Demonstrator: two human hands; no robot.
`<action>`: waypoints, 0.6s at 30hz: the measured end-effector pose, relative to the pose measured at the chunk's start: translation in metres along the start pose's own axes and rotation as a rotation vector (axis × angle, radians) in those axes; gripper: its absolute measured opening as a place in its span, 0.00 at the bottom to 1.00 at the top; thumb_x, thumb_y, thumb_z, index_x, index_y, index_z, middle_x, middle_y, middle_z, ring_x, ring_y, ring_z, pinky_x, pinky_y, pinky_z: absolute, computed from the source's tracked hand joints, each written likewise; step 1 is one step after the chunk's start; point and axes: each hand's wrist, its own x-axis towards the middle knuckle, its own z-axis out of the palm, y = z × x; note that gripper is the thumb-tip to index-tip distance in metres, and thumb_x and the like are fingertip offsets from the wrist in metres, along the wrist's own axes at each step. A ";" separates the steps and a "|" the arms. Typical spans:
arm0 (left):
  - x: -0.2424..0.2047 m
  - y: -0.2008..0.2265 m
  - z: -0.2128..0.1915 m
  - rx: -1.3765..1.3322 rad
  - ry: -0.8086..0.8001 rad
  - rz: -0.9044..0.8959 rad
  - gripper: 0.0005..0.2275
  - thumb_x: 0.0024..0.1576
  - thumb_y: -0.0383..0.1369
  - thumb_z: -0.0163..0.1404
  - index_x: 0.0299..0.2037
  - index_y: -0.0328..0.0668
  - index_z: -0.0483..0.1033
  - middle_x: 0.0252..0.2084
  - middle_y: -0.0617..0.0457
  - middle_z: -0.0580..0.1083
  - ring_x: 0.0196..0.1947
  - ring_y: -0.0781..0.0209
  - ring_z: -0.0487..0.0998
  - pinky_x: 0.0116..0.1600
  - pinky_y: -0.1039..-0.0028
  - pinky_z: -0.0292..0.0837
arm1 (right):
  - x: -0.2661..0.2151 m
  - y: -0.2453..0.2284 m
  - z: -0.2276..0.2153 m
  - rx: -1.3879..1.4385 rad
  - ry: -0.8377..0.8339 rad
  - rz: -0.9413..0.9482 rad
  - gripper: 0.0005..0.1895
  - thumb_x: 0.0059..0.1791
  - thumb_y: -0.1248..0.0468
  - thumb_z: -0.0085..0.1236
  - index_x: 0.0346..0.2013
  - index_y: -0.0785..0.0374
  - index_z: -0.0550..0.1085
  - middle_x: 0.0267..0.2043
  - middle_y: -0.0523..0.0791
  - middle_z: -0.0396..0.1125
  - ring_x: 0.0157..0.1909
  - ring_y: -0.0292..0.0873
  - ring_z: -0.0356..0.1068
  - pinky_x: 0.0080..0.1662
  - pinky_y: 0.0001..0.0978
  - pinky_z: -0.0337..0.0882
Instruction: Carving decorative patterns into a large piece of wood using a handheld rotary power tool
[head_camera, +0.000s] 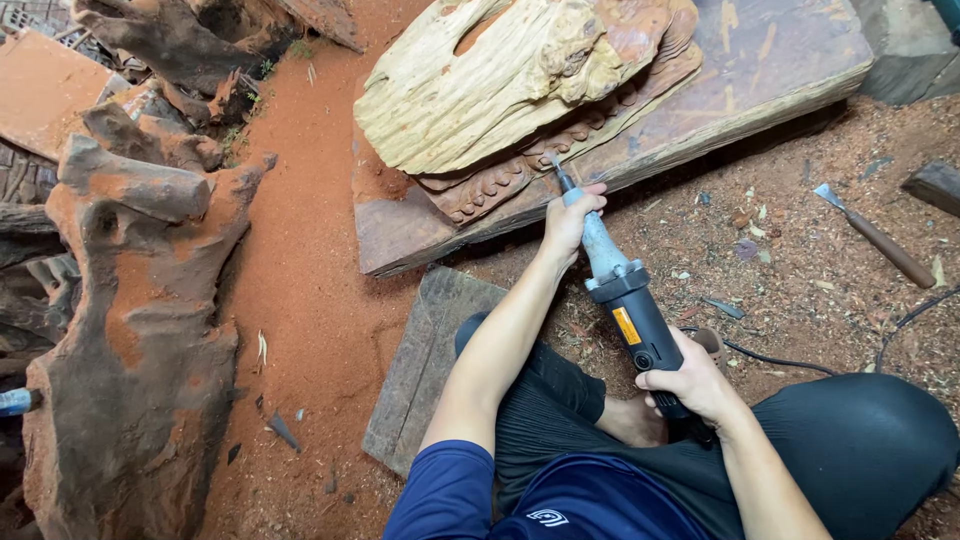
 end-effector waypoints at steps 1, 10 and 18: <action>0.004 -0.006 0.000 0.000 0.002 0.000 0.17 0.42 0.30 0.63 0.44 0.36 0.85 0.27 0.45 0.76 0.30 0.61 0.80 0.37 0.72 0.78 | -0.004 -0.003 0.001 -0.001 -0.002 0.001 0.29 0.31 0.83 0.66 0.46 0.71 0.74 0.26 0.65 0.66 0.20 0.64 0.74 0.18 0.56 0.74; 0.005 -0.009 0.004 -0.049 0.034 -0.045 0.18 0.42 0.30 0.63 0.43 0.31 0.84 0.30 0.44 0.77 0.32 0.60 0.80 0.38 0.70 0.78 | -0.005 -0.011 -0.007 -0.026 -0.016 -0.042 0.25 0.31 0.83 0.65 0.42 0.75 0.73 0.24 0.65 0.64 0.18 0.64 0.73 0.17 0.56 0.73; 0.006 -0.012 0.007 0.002 0.059 -0.038 0.18 0.43 0.30 0.62 0.44 0.30 0.83 0.30 0.44 0.77 0.33 0.60 0.79 0.40 0.70 0.77 | -0.011 -0.017 0.000 0.037 -0.031 -0.047 0.23 0.30 0.82 0.63 0.39 0.73 0.73 0.24 0.64 0.64 0.16 0.63 0.71 0.15 0.56 0.72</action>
